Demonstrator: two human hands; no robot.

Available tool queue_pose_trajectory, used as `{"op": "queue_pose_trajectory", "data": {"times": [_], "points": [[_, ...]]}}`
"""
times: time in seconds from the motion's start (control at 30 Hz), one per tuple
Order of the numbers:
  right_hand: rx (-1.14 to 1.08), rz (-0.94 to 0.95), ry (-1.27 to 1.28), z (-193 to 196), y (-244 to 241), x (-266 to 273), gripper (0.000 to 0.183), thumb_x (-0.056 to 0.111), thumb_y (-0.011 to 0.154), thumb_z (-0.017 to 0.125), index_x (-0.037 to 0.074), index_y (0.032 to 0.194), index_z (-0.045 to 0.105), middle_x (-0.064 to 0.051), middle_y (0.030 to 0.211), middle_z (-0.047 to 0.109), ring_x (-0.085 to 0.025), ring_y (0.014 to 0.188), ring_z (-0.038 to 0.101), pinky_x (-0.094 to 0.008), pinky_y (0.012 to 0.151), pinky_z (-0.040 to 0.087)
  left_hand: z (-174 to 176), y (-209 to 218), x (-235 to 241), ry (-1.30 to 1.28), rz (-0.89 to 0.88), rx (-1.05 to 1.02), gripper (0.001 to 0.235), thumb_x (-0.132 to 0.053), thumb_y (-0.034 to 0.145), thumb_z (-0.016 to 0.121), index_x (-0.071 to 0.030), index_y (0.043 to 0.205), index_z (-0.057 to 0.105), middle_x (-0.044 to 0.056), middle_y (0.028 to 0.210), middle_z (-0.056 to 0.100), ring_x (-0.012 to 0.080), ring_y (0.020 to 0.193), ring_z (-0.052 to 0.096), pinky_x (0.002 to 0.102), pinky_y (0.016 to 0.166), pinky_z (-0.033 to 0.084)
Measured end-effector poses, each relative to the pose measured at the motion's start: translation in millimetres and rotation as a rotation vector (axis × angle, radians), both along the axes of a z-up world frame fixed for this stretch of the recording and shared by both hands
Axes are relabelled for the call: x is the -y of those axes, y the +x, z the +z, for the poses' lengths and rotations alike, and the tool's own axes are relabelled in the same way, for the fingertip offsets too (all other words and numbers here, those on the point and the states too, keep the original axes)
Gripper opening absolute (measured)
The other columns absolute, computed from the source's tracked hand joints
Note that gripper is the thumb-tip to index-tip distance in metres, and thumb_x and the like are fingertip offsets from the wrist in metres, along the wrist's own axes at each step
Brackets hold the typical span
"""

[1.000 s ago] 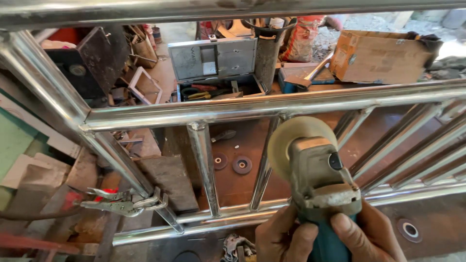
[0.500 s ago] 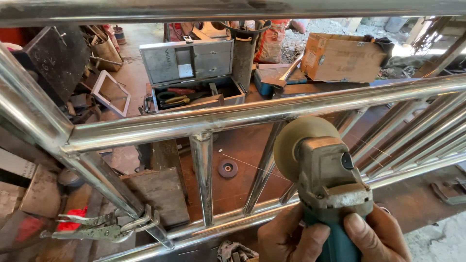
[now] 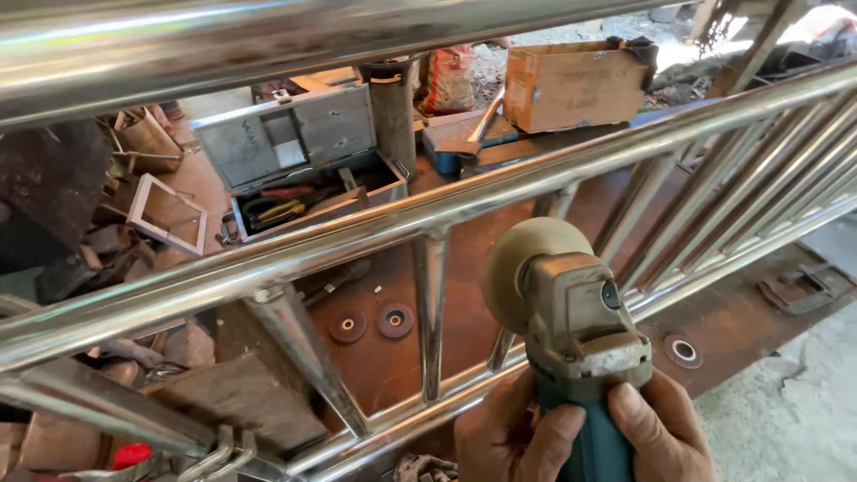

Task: Using an angle grinder to polish and smooth the weld joints on a stainless steel railing.

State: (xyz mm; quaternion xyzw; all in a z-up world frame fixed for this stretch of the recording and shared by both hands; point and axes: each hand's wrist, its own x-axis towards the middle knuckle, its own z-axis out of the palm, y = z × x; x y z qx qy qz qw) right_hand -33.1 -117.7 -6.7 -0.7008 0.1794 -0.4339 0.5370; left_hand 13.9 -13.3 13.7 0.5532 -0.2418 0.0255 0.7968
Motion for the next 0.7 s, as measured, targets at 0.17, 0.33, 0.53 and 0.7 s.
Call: {"op": "queue_pose_trajectory", "data": {"times": [0.17, 0.33, 0.53, 0.7], "points": [[-0.289, 0.081, 0.718, 6, 18, 70, 0.051, 0.008, 0.096, 0.048, -0.008, 0.145, 0.052, -0.025, 0.134, 0.062, -0.031, 0.12, 0.054, -0.044, 0.107, 0.039, 17, 9, 32, 0.194, 0.035, 0.021, 0.03, -0.025, 0.093, 0.067, 0.001, 0.106, 0.075, 0.005, 0.072, 0.065, 0.0117, 0.058, 0.049, 0.027, 0.053, 0.042], [-0.28, 0.134, 0.627, 17, 27, 89, 0.054, 0.013, 0.093, 0.052, -0.008, 0.143, 0.054, -0.022, 0.133, 0.064, -0.027, 0.116, 0.056, -0.04, 0.104, 0.041, 17, 16, 59, 0.212, 0.07, 0.042, 0.031, -0.025, 0.093, 0.068, 0.002, 0.105, 0.073, 0.004, 0.072, 0.065, 0.0116, 0.057, 0.048, 0.027, 0.051, 0.042], [-0.333, 0.183, 0.683, 34, 37, 97, 0.057, 0.016, 0.093, 0.05, -0.005, 0.146, 0.054, -0.023, 0.13, 0.064, -0.029, 0.112, 0.057, -0.043, 0.1, 0.043, 16, 22, 73, 0.238, 0.147, 0.026, 0.029, -0.027, 0.092, 0.07, 0.001, 0.094, 0.072, 0.004, 0.064, 0.059, 0.0126, 0.052, 0.046, 0.029, 0.047, 0.039], [-0.332, 0.133, 0.73, 17, 38, 106, 0.055, 0.011, 0.091, 0.052, -0.007, 0.143, 0.054, -0.025, 0.134, 0.064, -0.031, 0.118, 0.057, -0.042, 0.106, 0.041, 15, 19, 79, 0.115, 0.084, -0.032, 0.041, -0.029, 0.093, 0.069, 0.007, 0.114, 0.074, 0.008, 0.079, 0.072, 0.0107, 0.064, 0.056, 0.025, 0.057, 0.047]]}}
